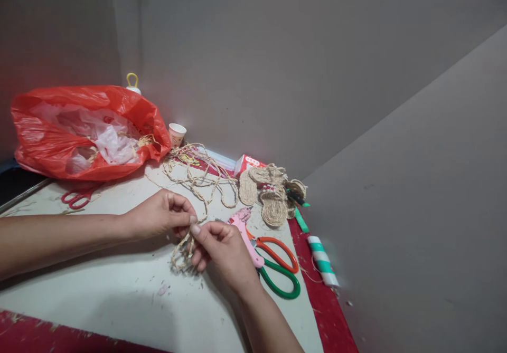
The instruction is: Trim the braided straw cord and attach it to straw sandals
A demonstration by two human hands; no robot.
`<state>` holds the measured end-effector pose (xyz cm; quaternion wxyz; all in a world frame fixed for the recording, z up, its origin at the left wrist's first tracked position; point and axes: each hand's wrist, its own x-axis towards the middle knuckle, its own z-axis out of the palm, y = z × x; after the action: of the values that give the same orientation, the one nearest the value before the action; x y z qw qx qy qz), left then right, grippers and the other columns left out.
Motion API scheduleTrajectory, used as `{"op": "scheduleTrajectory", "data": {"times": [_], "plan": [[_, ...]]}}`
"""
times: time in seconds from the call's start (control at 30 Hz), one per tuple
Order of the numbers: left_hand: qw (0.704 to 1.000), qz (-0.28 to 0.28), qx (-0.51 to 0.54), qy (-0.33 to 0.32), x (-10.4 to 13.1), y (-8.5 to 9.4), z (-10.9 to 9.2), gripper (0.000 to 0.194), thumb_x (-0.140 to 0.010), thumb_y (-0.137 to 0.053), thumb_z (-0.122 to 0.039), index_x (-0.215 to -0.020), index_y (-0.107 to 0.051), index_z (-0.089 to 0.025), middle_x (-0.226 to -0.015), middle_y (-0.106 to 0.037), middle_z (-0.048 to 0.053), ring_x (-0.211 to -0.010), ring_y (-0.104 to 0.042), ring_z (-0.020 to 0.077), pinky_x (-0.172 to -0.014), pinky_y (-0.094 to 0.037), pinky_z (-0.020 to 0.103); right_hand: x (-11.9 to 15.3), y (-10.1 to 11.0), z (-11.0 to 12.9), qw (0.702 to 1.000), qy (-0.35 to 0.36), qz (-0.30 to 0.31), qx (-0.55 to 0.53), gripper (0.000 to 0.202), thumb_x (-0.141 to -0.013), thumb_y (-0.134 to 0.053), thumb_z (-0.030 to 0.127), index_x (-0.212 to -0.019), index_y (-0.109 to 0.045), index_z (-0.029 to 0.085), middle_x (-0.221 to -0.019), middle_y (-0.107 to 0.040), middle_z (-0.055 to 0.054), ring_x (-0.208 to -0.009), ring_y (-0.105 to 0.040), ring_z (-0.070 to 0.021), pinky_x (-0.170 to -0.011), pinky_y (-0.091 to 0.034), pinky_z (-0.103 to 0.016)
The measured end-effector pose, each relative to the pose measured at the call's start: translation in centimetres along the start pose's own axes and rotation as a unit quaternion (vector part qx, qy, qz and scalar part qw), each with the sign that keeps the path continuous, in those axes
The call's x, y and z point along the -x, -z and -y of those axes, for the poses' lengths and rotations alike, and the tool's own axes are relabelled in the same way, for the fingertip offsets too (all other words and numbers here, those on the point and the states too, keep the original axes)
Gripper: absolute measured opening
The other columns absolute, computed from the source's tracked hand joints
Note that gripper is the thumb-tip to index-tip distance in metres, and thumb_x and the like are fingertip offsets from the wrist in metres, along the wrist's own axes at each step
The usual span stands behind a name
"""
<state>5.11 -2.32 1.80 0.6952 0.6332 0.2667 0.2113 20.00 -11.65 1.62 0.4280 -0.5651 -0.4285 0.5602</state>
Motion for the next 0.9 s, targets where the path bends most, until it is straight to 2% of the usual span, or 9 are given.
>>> {"op": "scheduleTrajectory", "data": {"times": [0.17, 0.33, 0.5, 0.6, 0.77, 0.9], "plan": [[1.000, -0.013, -0.001, -0.008, 0.1, 0.1, -0.4, 0.013, -0.070, -0.061, -0.025, -0.069, -0.062, -0.012, -0.051, -0.055, -0.002, -0.045, -0.048, 0.0074, -0.047, -0.039, 0.020, 0.0, 0.2, 0.1, 0.998, -0.018, 0.006, -0.068, 0.036, -0.070, -0.071, 0.048, -0.074, -0.057, 0.014, -0.061, -0.065, -0.002, -0.042, -0.057, -0.0087, -0.037, -0.043, -0.016], [1.000, -0.022, -0.006, -0.009, 0.5, -0.2, -0.9, 0.013, -0.069, -0.061, -0.024, -0.069, -0.063, -0.012, -0.053, -0.057, -0.001, -0.047, -0.048, 0.0077, -0.047, -0.038, 0.020, -0.1, -0.1, -0.1, 0.996, -0.042, 0.014, -0.076, 0.036, -0.069, -0.072, 0.047, -0.076, -0.056, 0.015, -0.061, -0.065, -0.002, -0.043, -0.057, -0.0093, -0.037, -0.042, -0.016], [0.999, -0.026, -0.020, -0.027, 0.8, -0.4, -1.1, 0.014, -0.069, -0.061, -0.025, -0.069, -0.063, -0.011, -0.054, -0.057, -0.001, -0.048, -0.047, 0.0082, -0.048, -0.037, 0.021, 0.4, -0.9, 0.1, 1.000, -0.010, -0.004, 0.030, 0.040, -0.075, -0.062, 0.053, -0.069, -0.057, 0.014, -0.052, -0.058, 0.000, -0.041, -0.051, -0.0079, -0.041, -0.042, -0.019], [0.999, -0.024, -0.004, -0.037, 0.8, -0.3, -1.0, 0.012, -0.069, -0.060, -0.023, -0.069, -0.063, -0.011, -0.056, -0.057, -0.001, -0.050, -0.048, 0.0083, -0.051, -0.037, 0.021, 0.8, -1.6, 0.4, 0.994, 0.021, -0.028, 0.100, 0.041, -0.080, -0.056, 0.053, -0.063, -0.053, 0.016, -0.047, -0.051, 0.004, -0.039, -0.045, -0.0069, -0.042, -0.037, -0.019], [0.999, -0.025, 0.005, -0.032, 0.6, -0.1, -1.3, 0.010, -0.067, -0.063, -0.021, -0.069, -0.064, -0.011, -0.059, -0.058, -0.001, -0.053, -0.048, 0.0079, -0.052, -0.037, 0.020, 0.9, -1.7, 0.4, 0.987, 0.073, -0.039, 0.141, 0.041, -0.084, -0.053, 0.048, -0.057, -0.045, 0.018, -0.044, -0.041, 0.006, -0.040, -0.038, -0.0065, -0.043, -0.030, -0.020], [1.000, 0.008, 0.020, -0.012, 0.4, 0.1, -1.3, 0.017, -0.072, -0.064, -0.028, -0.069, -0.065, -0.012, -0.057, -0.056, -0.002, -0.051, -0.047, 0.0076, -0.052, -0.037, 0.021, 0.7, -1.3, 0.1, 0.982, 0.097, -0.060, 0.151, 0.038, -0.084, -0.054, 0.043, -0.057, -0.044, 0.019, -0.045, -0.039, 0.006, -0.043, -0.034, -0.0069, -0.044, -0.028, -0.022]]}}
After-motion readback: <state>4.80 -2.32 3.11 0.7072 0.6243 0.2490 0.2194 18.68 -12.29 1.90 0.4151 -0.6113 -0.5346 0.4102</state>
